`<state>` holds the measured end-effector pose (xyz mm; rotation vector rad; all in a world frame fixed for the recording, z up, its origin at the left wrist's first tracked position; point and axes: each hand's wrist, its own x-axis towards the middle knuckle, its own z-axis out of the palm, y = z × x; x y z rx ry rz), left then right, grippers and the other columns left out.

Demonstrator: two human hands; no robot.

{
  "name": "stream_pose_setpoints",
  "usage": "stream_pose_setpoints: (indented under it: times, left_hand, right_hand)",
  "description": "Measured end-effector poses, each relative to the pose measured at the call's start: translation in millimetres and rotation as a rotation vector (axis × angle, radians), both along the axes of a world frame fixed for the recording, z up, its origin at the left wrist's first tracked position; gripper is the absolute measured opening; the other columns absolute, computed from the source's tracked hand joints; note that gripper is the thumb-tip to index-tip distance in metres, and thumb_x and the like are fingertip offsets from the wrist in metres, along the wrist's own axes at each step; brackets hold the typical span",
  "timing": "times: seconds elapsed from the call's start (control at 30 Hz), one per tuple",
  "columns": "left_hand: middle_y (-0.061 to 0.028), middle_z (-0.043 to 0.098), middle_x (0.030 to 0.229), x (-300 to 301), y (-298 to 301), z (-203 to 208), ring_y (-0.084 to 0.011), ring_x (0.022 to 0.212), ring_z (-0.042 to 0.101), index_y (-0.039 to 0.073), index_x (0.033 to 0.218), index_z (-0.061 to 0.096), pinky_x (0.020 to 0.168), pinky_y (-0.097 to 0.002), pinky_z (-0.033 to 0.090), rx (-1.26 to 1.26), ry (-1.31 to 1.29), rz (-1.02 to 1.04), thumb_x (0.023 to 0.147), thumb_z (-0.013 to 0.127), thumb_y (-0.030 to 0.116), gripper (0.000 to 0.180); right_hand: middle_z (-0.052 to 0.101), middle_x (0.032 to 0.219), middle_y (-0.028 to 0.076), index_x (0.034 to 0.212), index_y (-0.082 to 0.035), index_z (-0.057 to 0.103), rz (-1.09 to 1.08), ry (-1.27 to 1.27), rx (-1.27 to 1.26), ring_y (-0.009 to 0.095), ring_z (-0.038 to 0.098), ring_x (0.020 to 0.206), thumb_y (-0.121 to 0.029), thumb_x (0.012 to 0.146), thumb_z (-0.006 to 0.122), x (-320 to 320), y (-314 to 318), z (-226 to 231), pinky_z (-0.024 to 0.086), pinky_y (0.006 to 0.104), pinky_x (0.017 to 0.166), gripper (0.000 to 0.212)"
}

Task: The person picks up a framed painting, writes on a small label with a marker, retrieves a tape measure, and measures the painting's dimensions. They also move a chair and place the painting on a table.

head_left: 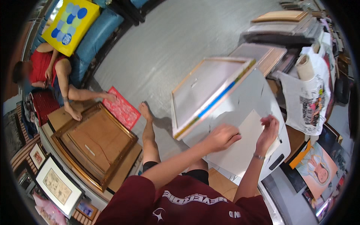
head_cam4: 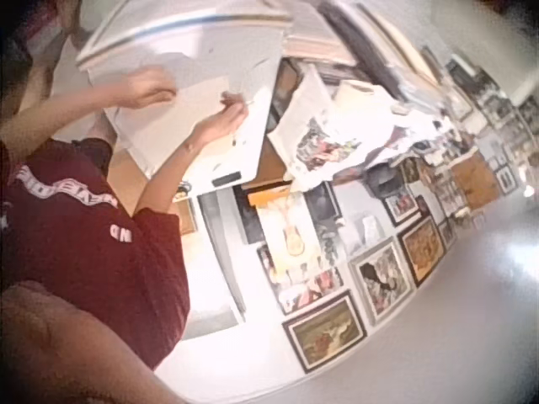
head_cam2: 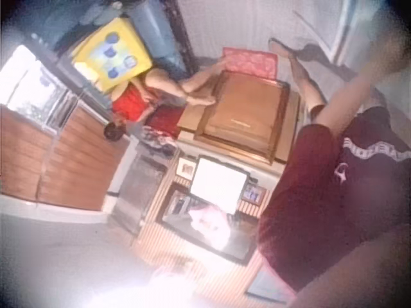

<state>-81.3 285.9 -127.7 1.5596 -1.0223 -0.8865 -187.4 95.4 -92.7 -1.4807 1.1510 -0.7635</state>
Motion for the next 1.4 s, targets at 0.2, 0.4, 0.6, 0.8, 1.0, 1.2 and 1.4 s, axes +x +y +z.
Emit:
stream_pose_setpoints:
  times: [0.2, 0.4, 0.6, 0.8, 1.0, 1.2, 1.4]
  left_hand:
    - [-0.0004, 0.055, 0.073, 118, 163, 112, -0.0091, 0.067, 0.055, 0.003, 0.114, 0.064, 0.065, -0.0268, 0.047, 0.090, 0.752, 0.265, 0.109, 0.048, 0.021, 0.024]
    - [0.0010, 0.057, 0.077, 291, 273, 186, -0.0067, 0.069, 0.052, 0.001, 0.124, 0.060, 0.066, -0.0238, 0.046, -0.040, 0.573, 0.334, 0.110, 0.046, 0.019, 0.027]
    - [-0.0061, 0.068, 0.087, 391, 251, 260, -0.0133, 0.081, 0.063, 0.000, 0.120, 0.066, 0.075, -0.0298, 0.050, 0.029, 0.323, 0.123, 0.103, 0.059, 0.016, 0.025]
    - [-0.0050, 0.069, 0.088, 452, 182, 258, -0.0099, 0.080, 0.061, -0.003, 0.122, 0.063, 0.077, -0.0268, 0.051, 0.112, 0.283, -0.037, 0.106, 0.055, 0.012, 0.024]
    - [-0.0059, 0.072, 0.087, 545, 58, 231, -0.0084, 0.076, 0.061, -0.001, 0.123, 0.064, 0.073, -0.0257, 0.051, 0.233, 0.322, -0.033, 0.107, 0.053, 0.014, 0.025]
    - [0.0013, 0.058, 0.071, 656, -93, 235, -0.0056, 0.062, 0.049, -0.001, 0.119, 0.063, 0.057, -0.0227, 0.040, 0.333, 0.335, 0.002, 0.108, 0.052, 0.017, 0.024]
    - [0.0073, 0.049, 0.065, 770, -265, 234, -0.0016, 0.055, 0.040, 0.005, 0.109, 0.061, 0.050, -0.0209, 0.029, 0.261, 0.453, 0.044, 0.106, 0.060, 0.020, 0.016]
  right_hand:
    - [0.069, 0.090, 0.013, 0.113, -0.001, 0.053, 0.365, -0.114, 0.107, 0.019, 0.068, 0.086, -0.028, 0.111, 0.045, 115, 178, 137, 0.051, 0.0331, 0.087, 0.028]
    - [0.070, 0.094, 0.018, 0.118, -0.001, 0.052, 0.597, 0.238, -0.396, 0.029, 0.071, 0.086, 0.003, 0.097, 0.052, 278, 276, 190, 0.054, 0.0381, 0.079, 0.022]
    - [0.068, 0.093, 0.016, 0.112, -0.003, 0.049, 0.503, 0.216, -0.584, 0.037, 0.068, 0.080, 0.005, 0.086, 0.060, 367, 270, 220, 0.053, 0.0438, 0.068, 0.029]
    - [0.065, 0.086, 0.019, 0.109, -0.004, 0.048, 0.428, 0.367, -0.518, 0.040, 0.066, 0.077, -0.004, 0.089, 0.062, 428, 227, 206, 0.051, 0.0480, 0.066, 0.024]
    - [0.064, 0.078, 0.019, 0.108, -0.003, 0.047, 0.387, 0.414, -0.438, 0.043, 0.065, 0.068, -0.012, 0.094, 0.059, 521, 115, 179, 0.050, 0.0522, 0.061, 0.021]
    - [0.065, 0.078, 0.023, 0.107, -0.002, 0.046, 0.557, 0.323, -0.418, 0.045, 0.066, 0.076, -0.016, 0.095, 0.057, 633, -33, 176, 0.050, 0.0547, 0.065, 0.022]
    - [0.067, 0.085, 0.022, 0.120, -0.001, 0.048, 0.930, 0.161, -0.468, 0.045, 0.067, 0.080, -0.019, 0.101, 0.056, 710, -219, 206, 0.051, 0.0528, 0.070, 0.027]
